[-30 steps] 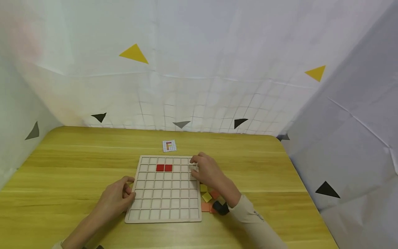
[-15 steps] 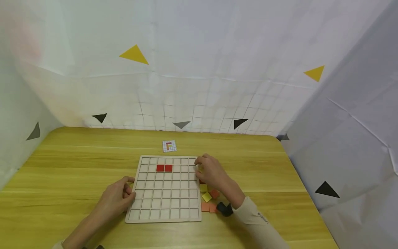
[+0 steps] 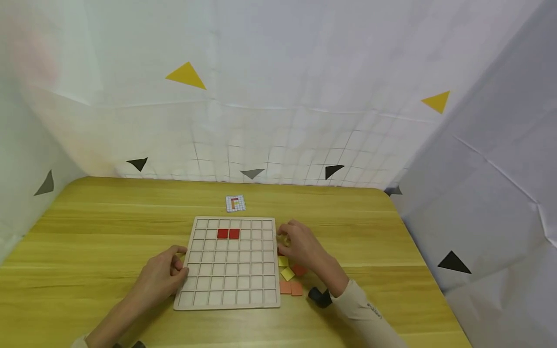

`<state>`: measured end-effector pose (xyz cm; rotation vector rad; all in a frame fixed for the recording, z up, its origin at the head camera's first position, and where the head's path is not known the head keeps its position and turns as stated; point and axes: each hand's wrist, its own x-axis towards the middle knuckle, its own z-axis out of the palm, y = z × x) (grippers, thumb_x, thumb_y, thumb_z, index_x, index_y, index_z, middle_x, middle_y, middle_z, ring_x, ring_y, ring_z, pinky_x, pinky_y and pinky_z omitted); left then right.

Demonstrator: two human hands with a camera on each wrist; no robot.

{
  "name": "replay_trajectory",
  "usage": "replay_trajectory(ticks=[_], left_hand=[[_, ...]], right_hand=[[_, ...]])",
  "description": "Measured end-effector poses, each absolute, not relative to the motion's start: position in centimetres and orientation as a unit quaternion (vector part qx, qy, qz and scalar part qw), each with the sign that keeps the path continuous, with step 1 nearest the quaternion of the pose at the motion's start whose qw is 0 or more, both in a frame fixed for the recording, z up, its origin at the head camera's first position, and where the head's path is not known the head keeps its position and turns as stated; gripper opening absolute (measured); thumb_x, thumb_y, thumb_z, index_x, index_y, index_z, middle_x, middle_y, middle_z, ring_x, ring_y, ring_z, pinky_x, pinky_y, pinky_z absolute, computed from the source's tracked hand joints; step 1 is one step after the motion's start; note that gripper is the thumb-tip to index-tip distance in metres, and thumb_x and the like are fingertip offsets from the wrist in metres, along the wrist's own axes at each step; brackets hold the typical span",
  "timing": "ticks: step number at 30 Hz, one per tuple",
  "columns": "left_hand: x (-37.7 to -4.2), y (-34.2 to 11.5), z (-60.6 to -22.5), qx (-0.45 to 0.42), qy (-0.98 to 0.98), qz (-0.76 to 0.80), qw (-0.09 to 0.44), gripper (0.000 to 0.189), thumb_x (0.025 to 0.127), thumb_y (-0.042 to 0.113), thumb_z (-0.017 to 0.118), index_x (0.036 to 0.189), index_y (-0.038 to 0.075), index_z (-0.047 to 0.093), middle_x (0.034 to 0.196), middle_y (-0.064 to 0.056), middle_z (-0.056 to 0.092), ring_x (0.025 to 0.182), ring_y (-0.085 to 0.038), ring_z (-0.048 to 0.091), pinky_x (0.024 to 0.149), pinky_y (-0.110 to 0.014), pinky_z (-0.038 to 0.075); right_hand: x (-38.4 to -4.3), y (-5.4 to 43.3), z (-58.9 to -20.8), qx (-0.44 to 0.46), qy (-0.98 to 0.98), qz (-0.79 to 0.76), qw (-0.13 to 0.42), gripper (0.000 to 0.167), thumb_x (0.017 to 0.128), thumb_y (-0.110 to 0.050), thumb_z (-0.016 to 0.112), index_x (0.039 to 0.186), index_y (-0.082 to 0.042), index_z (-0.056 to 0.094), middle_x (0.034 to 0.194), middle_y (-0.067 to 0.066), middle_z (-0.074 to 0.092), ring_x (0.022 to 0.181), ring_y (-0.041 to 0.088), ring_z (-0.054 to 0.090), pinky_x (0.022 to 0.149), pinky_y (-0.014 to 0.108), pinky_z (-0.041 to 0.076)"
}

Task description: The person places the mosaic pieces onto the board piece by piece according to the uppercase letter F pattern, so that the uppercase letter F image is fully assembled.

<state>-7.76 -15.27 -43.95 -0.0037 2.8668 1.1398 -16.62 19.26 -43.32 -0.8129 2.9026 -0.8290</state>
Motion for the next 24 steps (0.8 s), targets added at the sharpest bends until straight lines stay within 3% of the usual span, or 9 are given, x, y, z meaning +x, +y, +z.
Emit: replay_trajectory(ticks=[24], left_hand=[[-7.8, -15.3, -44.1, 0.004, 0.932, 0.362, 0.027, 0.043, 0.084, 0.005, 0.072, 0.125, -0.004, 0.060, 0.079, -0.001, 0.055, 0.066, -0.015, 0.048, 0.057, -0.030, 0.041]], right_hand=[[-15.6, 19.7, -43.8, -0.272, 0.925, -0.266, 0.018, 0.023, 0.080, -0.003, 0.080, 0.101, -0.005, 0.072, 0.093, 0.002, 0.063, 0.080, 0.016, 0.061, 0.069, 0.028, 0.054]])
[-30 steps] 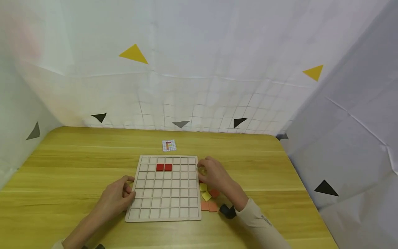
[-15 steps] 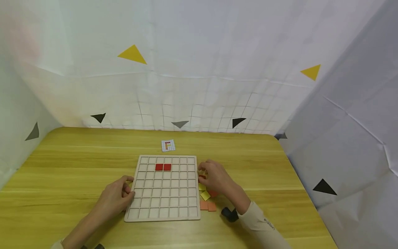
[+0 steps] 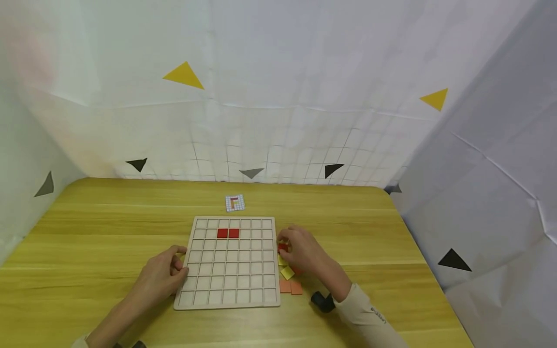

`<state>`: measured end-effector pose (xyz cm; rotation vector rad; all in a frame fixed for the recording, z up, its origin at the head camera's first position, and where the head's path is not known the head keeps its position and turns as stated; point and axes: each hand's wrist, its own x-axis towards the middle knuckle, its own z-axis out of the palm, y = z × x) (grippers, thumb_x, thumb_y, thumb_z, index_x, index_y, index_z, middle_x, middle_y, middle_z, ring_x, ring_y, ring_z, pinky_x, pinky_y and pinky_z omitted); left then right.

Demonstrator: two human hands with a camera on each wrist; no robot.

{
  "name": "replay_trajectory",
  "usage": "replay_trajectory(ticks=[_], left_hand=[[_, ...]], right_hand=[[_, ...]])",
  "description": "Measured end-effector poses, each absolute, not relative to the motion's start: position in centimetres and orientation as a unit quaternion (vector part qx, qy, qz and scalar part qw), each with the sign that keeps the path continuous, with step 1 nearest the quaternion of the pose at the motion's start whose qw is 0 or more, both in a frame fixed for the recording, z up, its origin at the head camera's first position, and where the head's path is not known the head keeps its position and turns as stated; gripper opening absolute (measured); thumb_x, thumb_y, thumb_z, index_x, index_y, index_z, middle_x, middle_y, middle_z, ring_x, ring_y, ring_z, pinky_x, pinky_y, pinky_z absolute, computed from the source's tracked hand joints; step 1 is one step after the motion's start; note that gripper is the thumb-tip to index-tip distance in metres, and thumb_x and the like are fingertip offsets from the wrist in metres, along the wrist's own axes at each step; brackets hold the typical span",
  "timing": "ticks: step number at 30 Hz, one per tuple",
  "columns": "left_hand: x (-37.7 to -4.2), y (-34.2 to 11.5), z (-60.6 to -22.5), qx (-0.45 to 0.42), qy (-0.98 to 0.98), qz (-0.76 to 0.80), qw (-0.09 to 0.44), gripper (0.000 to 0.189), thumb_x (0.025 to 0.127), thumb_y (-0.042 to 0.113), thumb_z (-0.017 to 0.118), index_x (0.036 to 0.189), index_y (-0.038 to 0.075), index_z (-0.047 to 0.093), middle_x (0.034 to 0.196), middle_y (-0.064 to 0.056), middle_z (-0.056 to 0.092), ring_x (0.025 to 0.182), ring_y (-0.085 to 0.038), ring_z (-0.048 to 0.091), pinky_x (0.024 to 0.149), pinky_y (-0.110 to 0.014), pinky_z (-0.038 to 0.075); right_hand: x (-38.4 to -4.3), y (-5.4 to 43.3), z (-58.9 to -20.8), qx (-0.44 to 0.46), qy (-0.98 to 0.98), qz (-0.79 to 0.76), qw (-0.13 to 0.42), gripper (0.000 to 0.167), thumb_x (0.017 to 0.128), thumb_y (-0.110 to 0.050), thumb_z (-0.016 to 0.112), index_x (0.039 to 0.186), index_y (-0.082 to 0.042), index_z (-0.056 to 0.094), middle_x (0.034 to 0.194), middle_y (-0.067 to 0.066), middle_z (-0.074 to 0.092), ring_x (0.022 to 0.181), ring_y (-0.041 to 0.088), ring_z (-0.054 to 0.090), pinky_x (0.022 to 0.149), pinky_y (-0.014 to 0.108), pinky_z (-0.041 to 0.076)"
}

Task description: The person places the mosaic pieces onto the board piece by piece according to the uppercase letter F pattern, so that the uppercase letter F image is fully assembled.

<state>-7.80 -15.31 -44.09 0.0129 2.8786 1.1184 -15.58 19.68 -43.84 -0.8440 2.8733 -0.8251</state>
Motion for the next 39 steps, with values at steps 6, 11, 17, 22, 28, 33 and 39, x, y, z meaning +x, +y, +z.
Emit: replay_trajectory(ticks=[6, 11, 17, 22, 28, 33, 39], left_hand=[[-7.82, -15.32, -44.07, 0.004, 0.931, 0.364, 0.030, 0.043, 0.084, 0.005, 0.072, 0.125, -0.004, 0.060, 0.079, -0.001, 0.055, 0.066, -0.015, 0.048, 0.057, -0.030, 0.041], [-7.86, -15.49, -44.10, 0.005, 0.931, 0.363, 0.027, 0.044, 0.084, 0.005, 0.072, 0.125, -0.004, 0.060, 0.079, 0.000, 0.055, 0.065, -0.015, 0.048, 0.057, -0.030, 0.041], [-7.89, -15.62, -44.14, 0.004, 0.931, 0.363, 0.029, 0.043, 0.084, 0.006, 0.072, 0.125, -0.003, 0.060, 0.080, -0.001, 0.055, 0.066, -0.015, 0.048, 0.057, -0.030, 0.041], [-7.85, -15.61, -44.19, 0.001, 0.930, 0.367, 0.033, 0.043, 0.084, 0.006, 0.072, 0.125, -0.003, 0.060, 0.079, -0.001, 0.054, 0.065, -0.015, 0.048, 0.057, -0.029, 0.041], [-7.76, -15.64, -44.19, -0.002, 0.930, 0.367, 0.031, 0.043, 0.084, 0.005, 0.071, 0.125, -0.003, 0.060, 0.079, -0.001, 0.054, 0.065, -0.014, 0.048, 0.056, -0.029, 0.041], [-7.77, -15.48, -44.06, -0.003, 0.928, 0.371, 0.034, 0.043, 0.084, 0.005, 0.071, 0.125, -0.003, 0.060, 0.080, -0.001, 0.055, 0.067, -0.015, 0.049, 0.057, -0.029, 0.042], [-7.87, -15.34, -44.16, 0.000, 0.929, 0.369, 0.024, 0.043, 0.083, 0.004, 0.071, 0.124, -0.003, 0.060, 0.079, 0.000, 0.055, 0.068, -0.013, 0.050, 0.058, -0.029, 0.042]], right_hand=[[-15.64, 19.74, -43.66, -0.261, 0.930, -0.259, 0.021, 0.022, 0.081, -0.005, 0.079, 0.102, -0.006, 0.072, 0.095, 0.002, 0.064, 0.082, 0.017, 0.062, 0.071, 0.031, 0.054], [-15.58, 19.77, -43.40, -0.260, 0.933, -0.248, 0.024, 0.025, 0.080, -0.008, 0.080, 0.104, -0.007, 0.072, 0.096, 0.001, 0.063, 0.082, 0.016, 0.060, 0.070, 0.028, 0.052], [-15.75, 19.54, -43.36, -0.264, 0.935, -0.233, 0.031, 0.026, 0.079, -0.008, 0.081, 0.103, -0.006, 0.072, 0.091, 0.000, 0.062, 0.078, 0.016, 0.058, 0.066, 0.026, 0.050], [-16.01, 19.27, -43.44, -0.256, 0.938, -0.228, 0.044, 0.024, 0.080, -0.007, 0.081, 0.103, -0.007, 0.073, 0.089, -0.001, 0.061, 0.075, 0.016, 0.056, 0.065, 0.026, 0.048], [-16.28, 19.07, -43.58, -0.251, 0.939, -0.232, 0.048, 0.024, 0.079, -0.005, 0.080, 0.102, -0.007, 0.073, 0.088, -0.001, 0.059, 0.074, 0.015, 0.055, 0.064, 0.027, 0.048], [-16.31, 19.02, -43.63, -0.250, 0.938, -0.237, 0.045, 0.027, 0.078, -0.004, 0.080, 0.104, -0.006, 0.073, 0.092, 0.001, 0.060, 0.076, 0.016, 0.055, 0.066, 0.028, 0.049], [-16.33, 19.11, -43.62, -0.262, 0.932, -0.246, 0.038, 0.027, 0.078, -0.002, 0.079, 0.104, -0.003, 0.073, 0.091, 0.003, 0.060, 0.075, 0.016, 0.055, 0.064, 0.027, 0.049]])
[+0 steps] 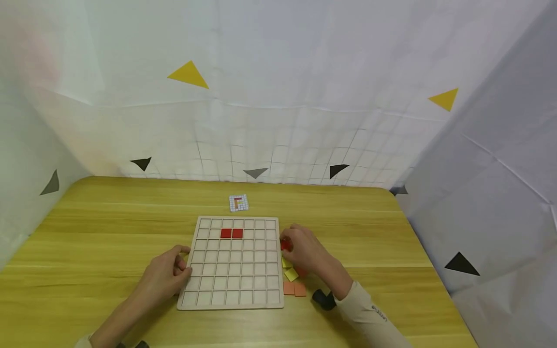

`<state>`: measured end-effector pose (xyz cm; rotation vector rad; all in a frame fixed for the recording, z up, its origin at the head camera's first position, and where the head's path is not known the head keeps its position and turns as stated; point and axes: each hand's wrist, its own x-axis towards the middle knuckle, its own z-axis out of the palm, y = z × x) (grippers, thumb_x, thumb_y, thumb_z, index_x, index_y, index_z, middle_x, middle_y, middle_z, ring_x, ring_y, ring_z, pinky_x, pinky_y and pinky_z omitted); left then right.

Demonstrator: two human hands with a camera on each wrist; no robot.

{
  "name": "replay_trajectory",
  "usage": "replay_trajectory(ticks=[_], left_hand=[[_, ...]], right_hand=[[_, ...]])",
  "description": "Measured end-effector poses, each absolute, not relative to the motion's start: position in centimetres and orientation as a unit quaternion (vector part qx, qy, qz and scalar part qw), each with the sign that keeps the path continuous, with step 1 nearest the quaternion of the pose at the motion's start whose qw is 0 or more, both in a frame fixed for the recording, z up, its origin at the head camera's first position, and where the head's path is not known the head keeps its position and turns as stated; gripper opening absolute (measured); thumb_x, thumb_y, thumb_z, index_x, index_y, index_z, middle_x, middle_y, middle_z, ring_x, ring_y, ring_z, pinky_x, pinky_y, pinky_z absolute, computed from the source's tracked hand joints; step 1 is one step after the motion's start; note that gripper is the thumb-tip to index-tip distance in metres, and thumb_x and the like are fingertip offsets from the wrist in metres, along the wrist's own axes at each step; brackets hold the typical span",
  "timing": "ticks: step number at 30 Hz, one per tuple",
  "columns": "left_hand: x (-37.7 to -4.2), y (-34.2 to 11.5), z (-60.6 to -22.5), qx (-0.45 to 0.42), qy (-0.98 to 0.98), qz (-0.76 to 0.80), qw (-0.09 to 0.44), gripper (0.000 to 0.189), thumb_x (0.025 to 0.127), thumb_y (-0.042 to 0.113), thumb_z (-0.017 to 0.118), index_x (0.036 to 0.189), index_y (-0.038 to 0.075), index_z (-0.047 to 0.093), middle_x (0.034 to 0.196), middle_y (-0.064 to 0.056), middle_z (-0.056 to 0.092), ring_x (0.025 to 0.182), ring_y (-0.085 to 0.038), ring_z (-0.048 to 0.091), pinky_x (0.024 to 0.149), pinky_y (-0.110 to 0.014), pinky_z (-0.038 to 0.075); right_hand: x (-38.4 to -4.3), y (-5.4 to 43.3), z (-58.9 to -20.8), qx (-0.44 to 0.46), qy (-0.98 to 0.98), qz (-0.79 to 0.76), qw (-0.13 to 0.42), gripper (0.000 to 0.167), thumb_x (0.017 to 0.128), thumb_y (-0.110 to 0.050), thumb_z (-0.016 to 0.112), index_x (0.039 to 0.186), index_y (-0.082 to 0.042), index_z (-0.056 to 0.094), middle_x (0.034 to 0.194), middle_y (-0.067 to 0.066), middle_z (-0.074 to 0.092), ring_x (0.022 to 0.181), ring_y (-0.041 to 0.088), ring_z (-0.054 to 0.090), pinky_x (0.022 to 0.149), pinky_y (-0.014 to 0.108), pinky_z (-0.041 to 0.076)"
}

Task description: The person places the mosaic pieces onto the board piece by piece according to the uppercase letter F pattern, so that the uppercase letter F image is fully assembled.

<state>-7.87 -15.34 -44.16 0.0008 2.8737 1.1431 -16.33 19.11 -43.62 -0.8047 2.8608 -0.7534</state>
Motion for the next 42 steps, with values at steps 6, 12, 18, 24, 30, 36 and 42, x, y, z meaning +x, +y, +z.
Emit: replay_trajectory(ticks=[6, 12, 18, 24, 30, 36, 42], left_hand=[[-7.9, -15.3, -44.3, -0.003, 0.929, 0.369, 0.023, 0.042, 0.083, 0.004, 0.071, 0.123, -0.003, 0.060, 0.079, 0.000, 0.054, 0.068, -0.013, 0.050, 0.058, -0.029, 0.043], [-7.9, -15.3, -44.2, -0.008, 0.929, 0.370, 0.027, 0.043, 0.083, 0.004, 0.072, 0.124, -0.002, 0.060, 0.079, 0.000, 0.054, 0.068, -0.013, 0.050, 0.058, -0.029, 0.043], [-7.9, -15.3, -44.2, -0.007, 0.930, 0.367, 0.024, 0.043, 0.083, 0.004, 0.072, 0.124, -0.002, 0.060, 0.079, 0.000, 0.054, 0.068, -0.013, 0.050, 0.058, -0.029, 0.042], [-7.8, -15.3, -44.2, -0.004, 0.930, 0.366, 0.020, 0.042, 0.083, 0.004, 0.072, 0.123, -0.002, 0.061, 0.079, 0.000, 0.054, 0.068, -0.013, 0.050, 0.058, -0.029, 0.042], [-7.8, -15.3, -44.1, 0.000, 0.930, 0.367, 0.018, 0.042, 0.083, 0.004, 0.072, 0.123, -0.003, 0.061, 0.078, 0.000, 0.054, 0.067, -0.013, 0.050, 0.058, -0.028, 0.042], [-7.8, -15.2, -44.1, -0.004, 0.930, 0.366, 0.025, 0.042, 0.083, 0.004, 0.072, 0.124, -0.002, 0.061, 0.079, 0.000, 0.054, 0.067, -0.013, 0.050, 0.058, -0.028, 0.042], [-7.8, -15.2, -44.1, -0.007, 0.932, 0.363, 0.025, 0.042, 0.083, 0.005, 0.072, 0.123, -0.002, 0.061, 0.079, 0.000, 0.054, 0.067, -0.013, 0.050, 0.058, -0.029, 0.042]], right_hand=[[-16.4, 19.1, -43.7, -0.271, 0.927, -0.256, 0.033, 0.023, 0.079, -0.002, 0.076, 0.101, -0.003, 0.072, 0.088, 0.003, 0.059, 0.072, 0.016, 0.053, 0.062, 0.027, 0.048], [-16.6, 19.3, -43.9, -0.272, 0.929, -0.252, 0.021, 0.022, 0.076, -0.002, 0.075, 0.098, -0.005, 0.072, 0.087, 0.002, 0.057, 0.071, 0.014, 0.053, 0.061, 0.026, 0.048], [-16.8, 19.4, -43.6, -0.274, 0.929, -0.250, -0.003, 0.022, 0.074, -0.002, 0.074, 0.096, -0.005, 0.071, 0.086, 0.002, 0.058, 0.070, 0.013, 0.051, 0.060, 0.026, 0.047], [-16.7, 19.1, -43.1, -0.276, 0.927, -0.254, -0.006, 0.021, 0.075, -0.002, 0.074, 0.096, -0.006, 0.072, 0.084, 0.001, 0.057, 0.069, 0.013, 0.049, 0.059, 0.027, 0.046], [-16.7, 18.7, -42.9, -0.278, 0.926, -0.256, -0.013, 0.021, 0.076, -0.001, 0.075, 0.096, -0.006, 0.071, 0.086, 0.000, 0.057, 0.070, 0.012, 0.049, 0.061, 0.027, 0.046], [-16.8, 18.3, -42.9, -0.280, 0.925, -0.256, -0.017, 0.023, 0.075, -0.002, 0.076, 0.097, -0.005, 0.072, 0.085, 0.000, 0.056, 0.069, 0.012, 0.048, 0.060, 0.028, 0.045], [-17.0, 17.8, -43.0, -0.287, 0.924, -0.254, -0.021, 0.023, 0.076, -0.005, 0.077, 0.098, -0.005, 0.072, 0.086, 0.001, 0.056, 0.070, 0.012, 0.049, 0.061, 0.027, 0.045]])
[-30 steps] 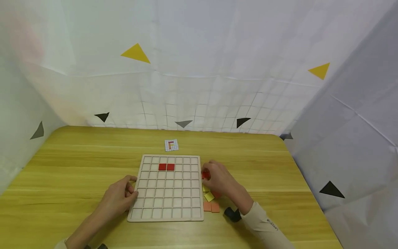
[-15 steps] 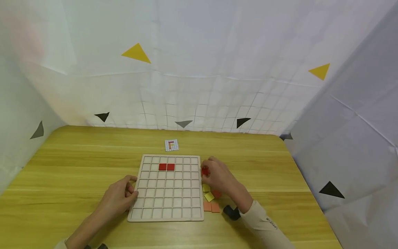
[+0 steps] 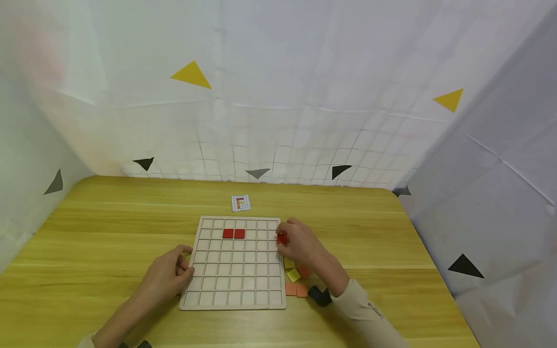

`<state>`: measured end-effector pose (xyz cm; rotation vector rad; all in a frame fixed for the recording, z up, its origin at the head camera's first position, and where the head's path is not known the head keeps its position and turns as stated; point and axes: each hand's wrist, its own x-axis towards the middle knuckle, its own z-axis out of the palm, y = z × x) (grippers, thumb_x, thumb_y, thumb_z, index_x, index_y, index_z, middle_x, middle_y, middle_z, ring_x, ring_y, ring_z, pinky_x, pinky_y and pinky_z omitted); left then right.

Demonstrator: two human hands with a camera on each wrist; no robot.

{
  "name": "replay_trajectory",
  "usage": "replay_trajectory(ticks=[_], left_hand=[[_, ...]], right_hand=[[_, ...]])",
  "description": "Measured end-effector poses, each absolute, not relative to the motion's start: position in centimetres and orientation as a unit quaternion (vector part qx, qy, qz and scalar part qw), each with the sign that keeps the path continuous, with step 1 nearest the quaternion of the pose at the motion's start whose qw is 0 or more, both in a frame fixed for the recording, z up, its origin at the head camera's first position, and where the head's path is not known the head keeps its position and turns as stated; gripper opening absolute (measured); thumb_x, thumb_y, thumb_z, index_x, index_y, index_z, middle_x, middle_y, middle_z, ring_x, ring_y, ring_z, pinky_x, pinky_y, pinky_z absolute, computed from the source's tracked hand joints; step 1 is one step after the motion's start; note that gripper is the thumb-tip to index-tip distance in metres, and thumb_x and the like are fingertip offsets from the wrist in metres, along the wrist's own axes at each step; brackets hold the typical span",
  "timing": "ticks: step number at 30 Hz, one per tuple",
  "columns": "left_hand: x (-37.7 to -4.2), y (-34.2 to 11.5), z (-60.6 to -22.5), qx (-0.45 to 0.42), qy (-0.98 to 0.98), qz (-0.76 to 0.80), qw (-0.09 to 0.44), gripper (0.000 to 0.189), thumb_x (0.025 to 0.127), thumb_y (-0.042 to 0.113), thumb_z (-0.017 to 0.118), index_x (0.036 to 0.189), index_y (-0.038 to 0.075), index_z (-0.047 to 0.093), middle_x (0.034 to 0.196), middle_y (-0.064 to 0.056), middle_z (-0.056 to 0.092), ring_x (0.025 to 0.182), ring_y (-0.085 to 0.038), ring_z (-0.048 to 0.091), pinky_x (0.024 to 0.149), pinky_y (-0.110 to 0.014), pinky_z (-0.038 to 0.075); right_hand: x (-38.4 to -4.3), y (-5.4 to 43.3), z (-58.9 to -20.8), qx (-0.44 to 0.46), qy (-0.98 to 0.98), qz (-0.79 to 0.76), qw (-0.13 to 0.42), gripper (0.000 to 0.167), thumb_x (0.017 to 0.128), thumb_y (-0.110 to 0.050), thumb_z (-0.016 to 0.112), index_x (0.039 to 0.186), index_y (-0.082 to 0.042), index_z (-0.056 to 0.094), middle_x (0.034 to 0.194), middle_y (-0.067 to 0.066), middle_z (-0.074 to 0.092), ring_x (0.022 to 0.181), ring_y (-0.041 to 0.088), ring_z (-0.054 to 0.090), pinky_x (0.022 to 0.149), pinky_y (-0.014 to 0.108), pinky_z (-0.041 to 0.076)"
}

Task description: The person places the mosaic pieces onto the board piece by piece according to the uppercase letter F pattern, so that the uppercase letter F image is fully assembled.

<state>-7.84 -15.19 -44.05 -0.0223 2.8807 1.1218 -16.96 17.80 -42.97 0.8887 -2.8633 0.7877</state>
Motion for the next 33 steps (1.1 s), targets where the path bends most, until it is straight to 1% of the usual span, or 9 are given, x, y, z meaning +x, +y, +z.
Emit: replay_trajectory(ticks=[5, 12, 21, 28, 33], left_hand=[[-7.8, -15.2, -44.1, -0.006, 0.932, 0.362, 0.025, 0.043, 0.083, 0.005, 0.072, 0.124, -0.002, 0.061, 0.079, 0.000, 0.054, 0.067, -0.013, 0.050, 0.058, -0.029, 0.042], [-7.8, -15.4, -44.0, -0.007, 0.930, 0.367, 0.025, 0.044, 0.084, 0.004, 0.072, 0.125, -0.003, 0.060, 0.079, -0.001, 0.055, 0.066, -0.013, 0.051, 0.056, -0.028, 0.043], [-7.8, -15.4, -44.1, -0.004, 0.931, 0.365, 0.019, 0.042, 0.083, 0.004, 0.072, 0.124, -0.002, 0.061, 0.079, 0.000, 0.054, 0.066, -0.013, 0.050, 0.056, -0.028, 0.042], [-7.8, -15.4, -44.2, -0.002, 0.930, 0.367, 0.018, 0.042, 0.083, 0.004, 0.072, 0.123, -0.002, 0.061, 0.078, 0.000, 0.054, 0.066, -0.013, 0.050, 0.056, -0.028, 0.042], [-7.8, -15.3, -44.2, -0.003, 0.929, 0.369, 0.019, 0.043, 0.083, 0.004, 0.072, 0.123, -0.002, 0.061, 0.078, 0.000, 0.054, 0.066, -0.012, 0.050, 0.056, -0.028, 0.042]], right_hand=[[-17.0, 17.4, -42.8, 0.287, -0.923, 0.254, 0.022, 0.022, 0.077, -0.007, 0.079, 0.097, -0.005, 0.072, 0.085, 0.000, 0.057, 0.070, 0.012, 0.051, 0.061, 0.026, 0.046], [-17.2, 16.8, -42.5, 0.285, -0.922, 0.263, 0.019, 0.022, 0.078, -0.009, 0.079, 0.098, -0.005, 0.073, 0.087, -0.001, 0.057, 0.072, 0.015, 0.053, 0.062, 0.027, 0.047], [-17.4, 15.8, -42.4, 0.282, -0.924, 0.258, 0.015, 0.023, 0.077, -0.010, 0.080, 0.099, -0.005, 0.073, 0.086, 0.000, 0.057, 0.071, 0.013, 0.052, 0.062, 0.027, 0.046], [-17.4, 15.3, -42.3, 0.286, -0.925, 0.251, 0.001, 0.021, 0.078, -0.007, 0.077, 0.099, -0.006, 0.073, 0.085, 0.000, 0.055, 0.072, 0.012, 0.050, 0.062, 0.027, 0.045], [-17.3, 15.0, -42.1, 0.289, -0.924, 0.249, 0.003, 0.021, 0.078, -0.008, 0.076, 0.099, -0.007, 0.072, 0.084, 0.000, 0.054, 0.071, 0.012, 0.048, 0.062, 0.028, 0.045]])
